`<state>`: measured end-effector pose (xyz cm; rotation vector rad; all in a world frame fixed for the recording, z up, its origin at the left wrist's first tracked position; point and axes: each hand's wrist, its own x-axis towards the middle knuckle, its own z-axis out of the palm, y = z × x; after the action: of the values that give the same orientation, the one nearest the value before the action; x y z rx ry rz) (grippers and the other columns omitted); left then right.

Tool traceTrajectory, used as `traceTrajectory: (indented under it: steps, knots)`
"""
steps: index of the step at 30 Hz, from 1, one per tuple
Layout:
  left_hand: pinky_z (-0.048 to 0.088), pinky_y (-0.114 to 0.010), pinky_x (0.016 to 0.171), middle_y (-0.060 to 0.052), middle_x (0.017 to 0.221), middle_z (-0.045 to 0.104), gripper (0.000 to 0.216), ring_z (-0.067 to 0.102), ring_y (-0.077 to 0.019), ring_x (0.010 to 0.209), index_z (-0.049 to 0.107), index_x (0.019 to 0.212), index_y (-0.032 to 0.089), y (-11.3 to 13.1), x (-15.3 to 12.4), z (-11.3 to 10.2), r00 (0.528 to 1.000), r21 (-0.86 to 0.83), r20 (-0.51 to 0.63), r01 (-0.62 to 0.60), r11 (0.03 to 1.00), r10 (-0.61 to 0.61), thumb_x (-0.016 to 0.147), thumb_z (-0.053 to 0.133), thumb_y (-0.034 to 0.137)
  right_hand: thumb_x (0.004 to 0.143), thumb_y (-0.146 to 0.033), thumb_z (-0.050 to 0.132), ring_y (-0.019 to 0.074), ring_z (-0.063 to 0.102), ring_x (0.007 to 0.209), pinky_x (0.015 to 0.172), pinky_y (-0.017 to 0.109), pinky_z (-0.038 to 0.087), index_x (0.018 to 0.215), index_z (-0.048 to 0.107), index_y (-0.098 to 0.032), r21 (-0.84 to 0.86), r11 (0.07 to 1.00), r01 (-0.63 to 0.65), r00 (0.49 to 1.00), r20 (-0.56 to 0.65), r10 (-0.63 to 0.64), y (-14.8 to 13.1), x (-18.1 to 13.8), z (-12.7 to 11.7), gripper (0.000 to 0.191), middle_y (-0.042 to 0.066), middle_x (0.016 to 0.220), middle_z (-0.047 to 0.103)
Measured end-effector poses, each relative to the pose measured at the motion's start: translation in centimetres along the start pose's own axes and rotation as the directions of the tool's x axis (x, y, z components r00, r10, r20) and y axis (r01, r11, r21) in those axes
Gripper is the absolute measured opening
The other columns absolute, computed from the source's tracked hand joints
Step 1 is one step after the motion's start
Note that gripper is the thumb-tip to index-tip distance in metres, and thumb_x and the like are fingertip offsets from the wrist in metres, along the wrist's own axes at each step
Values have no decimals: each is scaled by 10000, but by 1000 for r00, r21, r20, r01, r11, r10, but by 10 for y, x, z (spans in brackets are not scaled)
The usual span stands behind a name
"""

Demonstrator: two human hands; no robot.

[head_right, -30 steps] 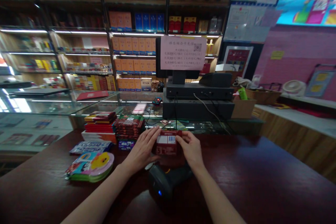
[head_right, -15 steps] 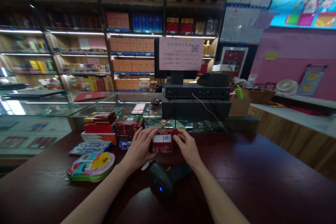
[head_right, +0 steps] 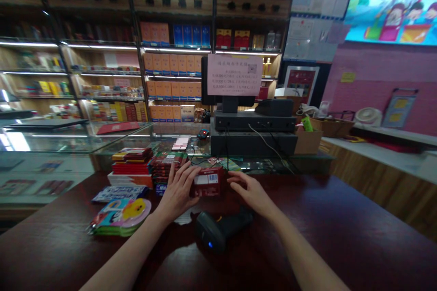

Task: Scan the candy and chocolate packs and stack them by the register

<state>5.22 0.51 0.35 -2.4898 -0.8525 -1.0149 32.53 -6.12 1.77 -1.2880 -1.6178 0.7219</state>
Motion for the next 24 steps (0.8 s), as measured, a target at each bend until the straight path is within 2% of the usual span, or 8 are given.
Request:
traceTrajectory:
  steps: [2, 4, 8, 10, 15, 17, 21, 24]
  knots:
    - [28, -593, 1237, -97, 1460, 502, 834, 306, -307, 1453, 309, 1492, 199, -3, -1, -2, 1000, 14, -5, 5, 1000, -5, 764, 704, 290, 881, -446, 628, 261, 642, 1139, 1009, 444, 481, 1300, 598, -252, -100, 995, 22, 988, 152, -6, -5, -15, -7, 464, 81, 1214, 707]
    - [48, -600, 1233, -105, 1454, 506, 843, 311, -312, 1451, 306, 1496, 201, -5, -1, -3, 1000, 30, -7, 11, 999, -11, 759, 707, 285, 842, -469, 685, 278, 581, 1215, 1077, 461, 410, 1315, 603, -279, -244, 967, 76, 969, 249, -13, -8, -30, -9, 516, 73, 1273, 673]
    - [64, -599, 1230, -104, 1452, 508, 826, 313, -311, 1450, 318, 1490, 202, -8, -1, -6, 1000, 58, -8, 26, 998, -26, 759, 697, 276, 620, -475, 864, 330, 480, 1302, 1109, 480, 356, 1414, 520, -316, -420, 901, 108, 927, 371, 62, -11, -51, -2, 880, 82, 1417, 561]
    - [54, -587, 1234, -97, 1455, 509, 804, 315, -306, 1449, 333, 1480, 202, -9, -1, -6, 999, 59, -10, 41, 997, -40, 763, 690, 277, 575, -382, 883, 335, 442, 1333, 1136, 489, 309, 1437, 490, -317, -470, 870, 150, 919, 391, 53, -11, -55, 6, 949, 76, 1441, 540]
    - [29, -572, 1240, -92, 1457, 511, 793, 315, -299, 1449, 348, 1473, 200, -9, -2, -6, 999, 62, -13, 50, 997, -49, 763, 692, 279, 710, -216, 693, 283, 528, 1244, 1165, 519, 216, 1435, 477, -307, -504, 822, 265, 911, 409, -43, -6, -54, 22, 762, 49, 1311, 642]
    - [22, -571, 1240, -87, 1460, 509, 801, 310, -296, 1452, 342, 1476, 201, -10, -2, -5, 999, 65, -7, 52, 997, -51, 762, 697, 278, 702, -181, 645, 284, 528, 1243, 1153, 512, 235, 1417, 497, -291, -515, 807, 290, 910, 410, -66, -2, -55, 25, 739, 55, 1309, 643]
    - [17, -582, 1239, -87, 1463, 505, 813, 302, -297, 1456, 338, 1480, 206, -11, -3, -3, 999, 71, 5, 50, 996, -50, 759, 706, 285, 662, -134, 606, 271, 570, 1157, 1061, 457, 357, 1380, 531, -238, -528, 782, 331, 909, 401, -114, 2, -55, 26, 729, 81, 1237, 662]
    - [29, -587, 1238, -92, 1462, 503, 813, 300, -299, 1458, 340, 1479, 206, -10, -3, -3, 998, 73, 14, 55, 996, -57, 756, 705, 273, 705, -144, 608, 259, 584, 1101, 1022, 446, 382, 1348, 550, -219, -539, 771, 338, 926, 339, -168, 1, -52, 22, 649, 86, 1175, 676]
